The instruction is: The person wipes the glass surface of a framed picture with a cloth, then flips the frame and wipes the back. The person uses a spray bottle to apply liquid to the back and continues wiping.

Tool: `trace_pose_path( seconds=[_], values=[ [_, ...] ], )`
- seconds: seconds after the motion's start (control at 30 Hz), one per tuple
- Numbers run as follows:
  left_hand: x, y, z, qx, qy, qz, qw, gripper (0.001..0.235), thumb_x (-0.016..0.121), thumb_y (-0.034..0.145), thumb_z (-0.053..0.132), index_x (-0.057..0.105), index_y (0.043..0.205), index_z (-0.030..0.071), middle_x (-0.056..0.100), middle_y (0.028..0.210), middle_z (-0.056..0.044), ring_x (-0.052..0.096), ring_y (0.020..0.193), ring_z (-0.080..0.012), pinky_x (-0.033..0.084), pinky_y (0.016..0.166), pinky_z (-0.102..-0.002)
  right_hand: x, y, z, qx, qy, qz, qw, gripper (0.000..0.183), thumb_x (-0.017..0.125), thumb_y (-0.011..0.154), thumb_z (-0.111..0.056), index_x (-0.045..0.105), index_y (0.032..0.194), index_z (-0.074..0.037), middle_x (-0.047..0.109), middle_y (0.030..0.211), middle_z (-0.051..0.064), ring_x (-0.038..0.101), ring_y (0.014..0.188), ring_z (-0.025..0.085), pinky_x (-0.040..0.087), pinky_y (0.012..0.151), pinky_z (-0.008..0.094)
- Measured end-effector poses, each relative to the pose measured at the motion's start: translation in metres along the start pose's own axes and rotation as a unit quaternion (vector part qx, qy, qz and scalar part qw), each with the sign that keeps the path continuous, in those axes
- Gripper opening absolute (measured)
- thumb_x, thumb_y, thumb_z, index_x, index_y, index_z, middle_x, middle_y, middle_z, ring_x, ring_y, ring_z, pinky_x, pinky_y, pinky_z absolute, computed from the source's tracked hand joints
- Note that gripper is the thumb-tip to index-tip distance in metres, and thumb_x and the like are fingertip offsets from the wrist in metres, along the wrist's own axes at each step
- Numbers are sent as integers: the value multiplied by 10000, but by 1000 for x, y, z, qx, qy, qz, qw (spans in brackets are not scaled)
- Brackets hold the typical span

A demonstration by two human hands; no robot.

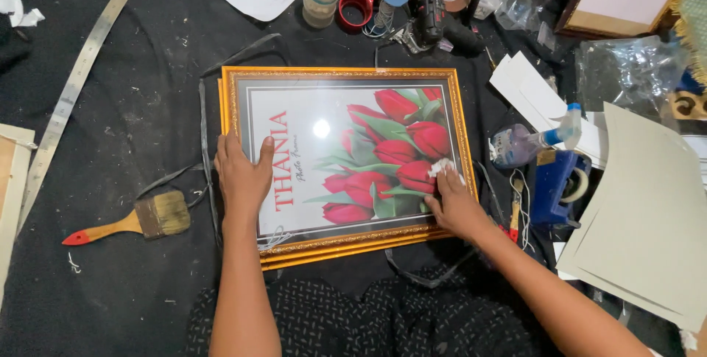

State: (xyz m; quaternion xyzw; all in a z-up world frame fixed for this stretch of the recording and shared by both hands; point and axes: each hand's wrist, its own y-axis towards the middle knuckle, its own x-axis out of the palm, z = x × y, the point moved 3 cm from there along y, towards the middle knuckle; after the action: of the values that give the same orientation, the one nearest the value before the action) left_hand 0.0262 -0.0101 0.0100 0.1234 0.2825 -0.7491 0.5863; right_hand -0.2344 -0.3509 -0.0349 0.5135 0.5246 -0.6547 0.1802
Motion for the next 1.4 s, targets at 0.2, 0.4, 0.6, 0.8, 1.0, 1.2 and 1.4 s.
trace_pose_path(
  seconds=[0.2, 0.4, 0.6, 0.8, 1.0, 1.2, 1.4],
  values=[
    [2, -4, 0, 6, 42, 0, 999, 819, 598, 1014, 515, 353, 1547, -57, 305, 1563, -372, 297, 1465, -520, 278, 1154, -652, 3, -48, 15, 24, -41, -151, 987, 669, 543, 928, -643, 623, 1415, -191, 535, 1529, 117, 590, 1326, 379, 516, 1076, 505],
    [10, -4, -6, -16, 97, 35, 995, 780, 563, 1005, 563, 416, 1541, 17, 372, 1549, -295, 340, 1430, -468, 264, 1121, -612, -76, -36, 29, 167, 279, 122, 938, 396, 726, 911, -471, 812, 879, -85, 766, 755, 156, 724, 786, 334, 529, 727, 414],
    [10, 6, -16, -63, 139, 52, 987, 822, 529, 982, 635, 434, 1515, 16, 443, 1500, -274, 409, 1375, -438, 312, 1072, -579, -42, 25, 96, 226, 248, 216, 917, 285, 725, 873, -381, 758, 1119, -242, 706, 730, 30, 722, 792, 263, 530, 664, 414],
    [2, 9, -21, -92, 151, 82, 981, 746, 575, 969, 591, 536, 1431, 6, 565, 1337, -261, 517, 1247, -427, 384, 1009, -571, -23, 52, 93, 219, 215, 146, 941, 529, 603, 895, -317, 718, 1355, -82, 733, 1240, 211, 634, 1207, 456, 494, 998, 559],
    [9, 25, -57, -95, 158, 113, 976, 599, 623, 942, 545, 676, 1209, 11, 640, 1123, -242, 627, 1064, -443, 474, 886, -534, -12, 54, 100, 247, 282, 185, 908, 487, 648, 900, -367, 778, 1268, -76, 752, 1152, 195, 667, 1125, 442, 530, 908, 548],
    [12, 9, -44, -22, 190, 166, 967, 466, 652, 962, 381, 720, 1133, -47, 654, 1028, -267, 646, 978, -445, 501, 822, -514, -41, 32, 59, 254, 309, 166, 901, 486, 645, 970, -404, 774, 1259, -36, 739, 1180, 252, 650, 1148, 473, 532, 877, 567],
    [16, 9, -46, -20, 202, 178, 963, 519, 682, 942, 408, 719, 1155, -63, 646, 1006, -253, 631, 971, -439, 496, 810, -532, -49, 33, 55, 236, 361, 172, 886, 550, 644, 1003, -354, 699, 1336, 81, 687, 1204, 351, 631, 1146, 523, 534, 865, 596]
  ],
)
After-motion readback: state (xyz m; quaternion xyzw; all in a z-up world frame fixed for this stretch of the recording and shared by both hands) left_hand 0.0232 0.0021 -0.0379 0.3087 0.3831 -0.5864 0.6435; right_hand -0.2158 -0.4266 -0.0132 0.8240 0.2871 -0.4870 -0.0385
